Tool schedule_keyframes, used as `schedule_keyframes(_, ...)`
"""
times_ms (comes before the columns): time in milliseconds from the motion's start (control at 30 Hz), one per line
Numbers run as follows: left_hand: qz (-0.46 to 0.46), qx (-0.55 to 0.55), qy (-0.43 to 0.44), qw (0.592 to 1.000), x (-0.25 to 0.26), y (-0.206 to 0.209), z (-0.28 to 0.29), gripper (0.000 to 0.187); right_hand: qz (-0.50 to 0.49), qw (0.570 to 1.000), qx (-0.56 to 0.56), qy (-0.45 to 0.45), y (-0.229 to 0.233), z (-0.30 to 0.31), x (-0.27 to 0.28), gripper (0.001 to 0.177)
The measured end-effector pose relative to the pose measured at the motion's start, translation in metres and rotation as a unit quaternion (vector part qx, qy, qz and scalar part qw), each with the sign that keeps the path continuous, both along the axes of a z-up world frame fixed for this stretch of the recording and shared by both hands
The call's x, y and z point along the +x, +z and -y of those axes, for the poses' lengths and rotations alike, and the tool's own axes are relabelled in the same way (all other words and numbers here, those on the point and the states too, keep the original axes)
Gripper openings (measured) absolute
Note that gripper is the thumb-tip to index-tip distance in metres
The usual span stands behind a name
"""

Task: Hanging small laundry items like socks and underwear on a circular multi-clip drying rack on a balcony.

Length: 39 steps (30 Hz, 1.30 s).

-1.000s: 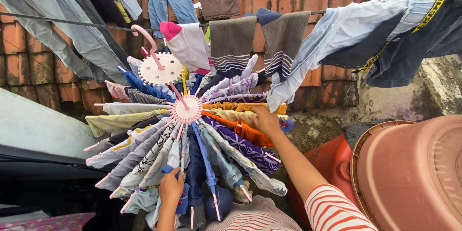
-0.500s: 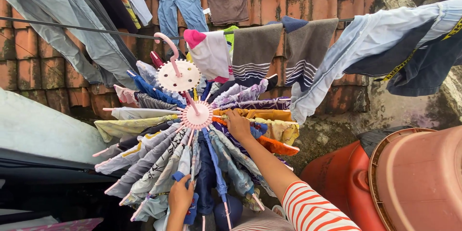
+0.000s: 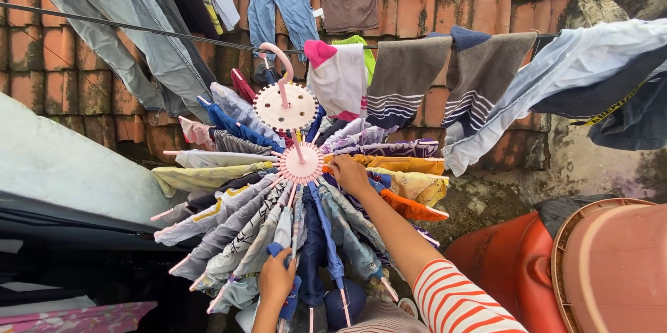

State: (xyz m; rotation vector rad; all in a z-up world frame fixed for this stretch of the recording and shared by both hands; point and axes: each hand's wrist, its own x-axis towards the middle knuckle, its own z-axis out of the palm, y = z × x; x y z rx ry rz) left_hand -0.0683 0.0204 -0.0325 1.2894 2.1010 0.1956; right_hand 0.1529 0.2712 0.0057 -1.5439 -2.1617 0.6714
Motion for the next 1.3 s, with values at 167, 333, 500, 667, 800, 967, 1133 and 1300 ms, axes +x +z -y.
schedule_keyframes(167, 0.010, -0.007, -0.002, 1.000, 0.001, 0.005, -0.002, 0.039, 0.071, 0.995, -0.010, -0.075, -0.003, 0.005, 0.043, 0.026)
schedule_keyframes(333, 0.016, 0.016, -0.001, 1.000, 0.002, -0.002, -0.001, 0.039, 0.130, 0.988, 0.012, -0.082, -0.025, 0.006, 0.058, 0.017)
schedule_keyframes(500, 0.007, 0.026, 0.007, 1.000, 0.003, -0.007, 0.000, 0.041, 0.203, 0.977, -0.002, -0.059, -0.017, 0.000, 0.017, 0.023)
schedule_keyframes(667, 0.002, 0.024, 0.005, 1.000, -0.007, -0.003, 0.002, 0.040, 0.220, 0.973, -0.050, -0.053, -0.012, -0.007, 0.002, 0.026)
schedule_keyframes(800, 0.004, 0.004, 0.004, 1.000, -0.012, 0.006, 0.003, 0.039, 0.151, 0.985, -0.048, -0.066, -0.003, 0.008, 0.035, 0.019)
schedule_keyframes(967, -0.002, 0.002, 0.004, 1.000, -0.017, -0.001, 0.001, 0.040, 0.072, 0.958, -0.146, -0.236, 0.031, 0.050, 0.122, 0.021)
schedule_keyframes(1133, -0.007, -0.003, -0.005, 1.000, -0.022, -0.004, 0.000, 0.041, 0.022, 0.947, -0.121, -0.298, 0.005, 0.060, 0.151, 0.014)
schedule_keyframes(1300, -0.017, -0.007, -0.011, 1.000, -0.020, -0.004, -0.004, 0.042, -0.019, 0.956, -0.055, -0.289, -0.003, 0.057, 0.132, 0.016)
